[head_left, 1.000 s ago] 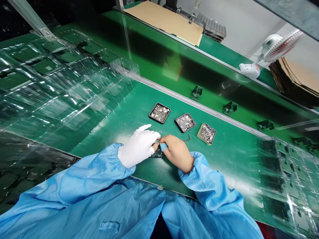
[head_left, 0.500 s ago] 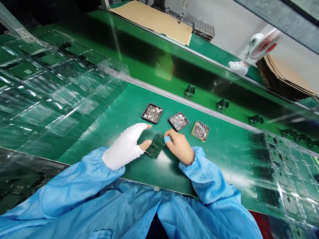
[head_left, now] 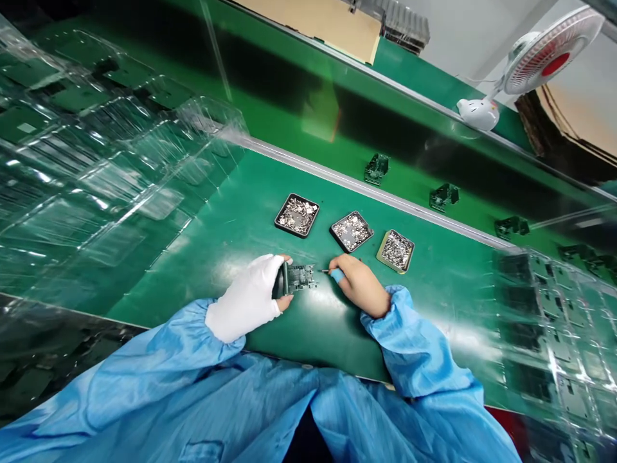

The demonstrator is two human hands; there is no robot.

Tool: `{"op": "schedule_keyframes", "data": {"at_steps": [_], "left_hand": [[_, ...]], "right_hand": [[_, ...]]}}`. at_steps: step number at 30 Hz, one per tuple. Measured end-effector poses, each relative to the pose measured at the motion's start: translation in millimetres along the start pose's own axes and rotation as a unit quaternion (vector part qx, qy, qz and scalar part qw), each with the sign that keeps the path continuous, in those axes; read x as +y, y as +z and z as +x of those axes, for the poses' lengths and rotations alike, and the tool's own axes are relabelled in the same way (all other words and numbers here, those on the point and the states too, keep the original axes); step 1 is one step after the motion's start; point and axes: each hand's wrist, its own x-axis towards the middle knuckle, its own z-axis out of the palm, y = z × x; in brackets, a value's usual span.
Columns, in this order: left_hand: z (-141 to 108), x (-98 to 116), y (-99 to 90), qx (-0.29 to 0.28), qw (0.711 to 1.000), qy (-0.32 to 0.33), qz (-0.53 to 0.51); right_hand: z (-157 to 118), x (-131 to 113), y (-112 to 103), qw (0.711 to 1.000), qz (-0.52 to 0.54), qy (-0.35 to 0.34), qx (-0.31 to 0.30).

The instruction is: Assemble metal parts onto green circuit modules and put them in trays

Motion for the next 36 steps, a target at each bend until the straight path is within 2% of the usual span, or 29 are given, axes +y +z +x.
{"op": "schedule_keyframes", "data": {"at_steps": [3, 8, 15, 21, 24, 27, 30, 34, 36], "left_hand": [[1.4, -3.6, -2.3, -0.012, 1.000, 0.008, -0.007], [-0.4, -5.1, -1.2, -0.013, 1.000, 0.015, -0.009], [-1.2, -4.5, -2.4, -0.019, 1.000, 0.021, 0.007], [-0.6, -3.8, -2.8, -0.023, 1.000, 0.014, 0.013], [-0.9, -4.6, -3.2, -0.018, 1.000, 0.022, 0.013], [-1.0, -4.9, -4.3, -0.022, 1.000, 0.022, 0.007], [-1.7, -3.7, -5.3, -0.015, 1.000, 0.018, -0.002], [-4.7, -1.2, -5.1, 0.027, 0.998, 0.020, -0.058], [-6.6, -0.7, -4.9, 0.040, 0.994, 0.030, -0.099]], "right_hand": [[4.0, -2.7, 8.1, 0.999, 0.049, -0.015, -0.003], [5.7, -7.5, 9.3, 0.999, 0.035, -0.006, -0.021], [7.9, -23.4, 1.9, 0.993, -0.044, 0.080, -0.070], [6.2, -11.8, -5.3, 0.992, 0.075, 0.045, -0.086], [5.2, -16.8, -5.9, 0.992, 0.022, 0.041, -0.114], [4.8, -24.4, -5.0, 0.989, -0.025, 0.070, -0.127], [3.6, -23.1, -6.4, 0.994, 0.022, 0.068, -0.081], [3.2, -19.5, -8.7, 0.992, 0.100, 0.028, 0.077], [4.8, -23.5, -7.7, 0.983, 0.153, 0.038, 0.092]]}}
